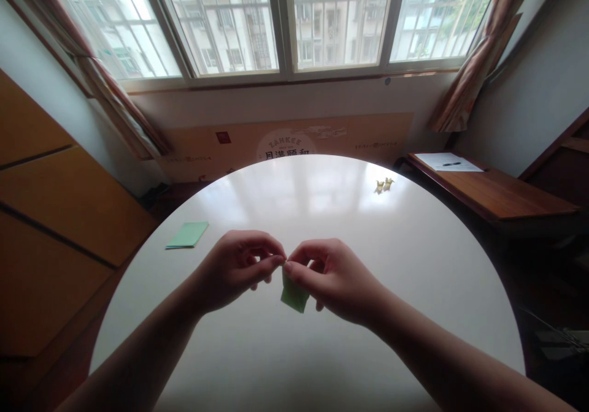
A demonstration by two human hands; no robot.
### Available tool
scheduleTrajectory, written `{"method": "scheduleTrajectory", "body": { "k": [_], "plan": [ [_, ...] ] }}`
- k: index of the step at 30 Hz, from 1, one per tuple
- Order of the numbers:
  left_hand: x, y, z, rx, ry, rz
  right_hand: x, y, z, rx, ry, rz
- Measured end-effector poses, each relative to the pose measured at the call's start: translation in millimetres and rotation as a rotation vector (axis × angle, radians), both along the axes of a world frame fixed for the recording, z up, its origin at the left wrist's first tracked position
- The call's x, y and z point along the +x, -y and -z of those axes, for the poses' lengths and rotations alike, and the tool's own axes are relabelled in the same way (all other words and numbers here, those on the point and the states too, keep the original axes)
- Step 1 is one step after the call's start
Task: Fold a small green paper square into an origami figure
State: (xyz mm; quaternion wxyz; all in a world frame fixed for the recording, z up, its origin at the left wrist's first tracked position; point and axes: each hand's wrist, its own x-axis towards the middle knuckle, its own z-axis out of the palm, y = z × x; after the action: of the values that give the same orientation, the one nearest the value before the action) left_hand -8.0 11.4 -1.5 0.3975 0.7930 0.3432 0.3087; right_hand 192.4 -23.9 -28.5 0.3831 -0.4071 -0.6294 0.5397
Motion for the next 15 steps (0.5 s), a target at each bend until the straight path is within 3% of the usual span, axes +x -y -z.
{"method": "scheduleTrajectory", "body": {
  "k": [4, 10, 15],
  "plan": [
    [1.9, 2.4, -1.2, 0.062, -0.023, -0.035, -3.5, -1.2, 0.5, 0.016, 0.011, 0.036],
    [1.0, 0.3, 0.5, -0.2, 0.142, -0.1, -3.1, -1.4, -0.2, -0.054, -0.101, 0.025],
    [1.0, 1.6, -2.2, -0.288, 0.1, -0.059, -3.0, -0.2, 0.2, -0.056, -0.117, 0.029]
  ]
}}
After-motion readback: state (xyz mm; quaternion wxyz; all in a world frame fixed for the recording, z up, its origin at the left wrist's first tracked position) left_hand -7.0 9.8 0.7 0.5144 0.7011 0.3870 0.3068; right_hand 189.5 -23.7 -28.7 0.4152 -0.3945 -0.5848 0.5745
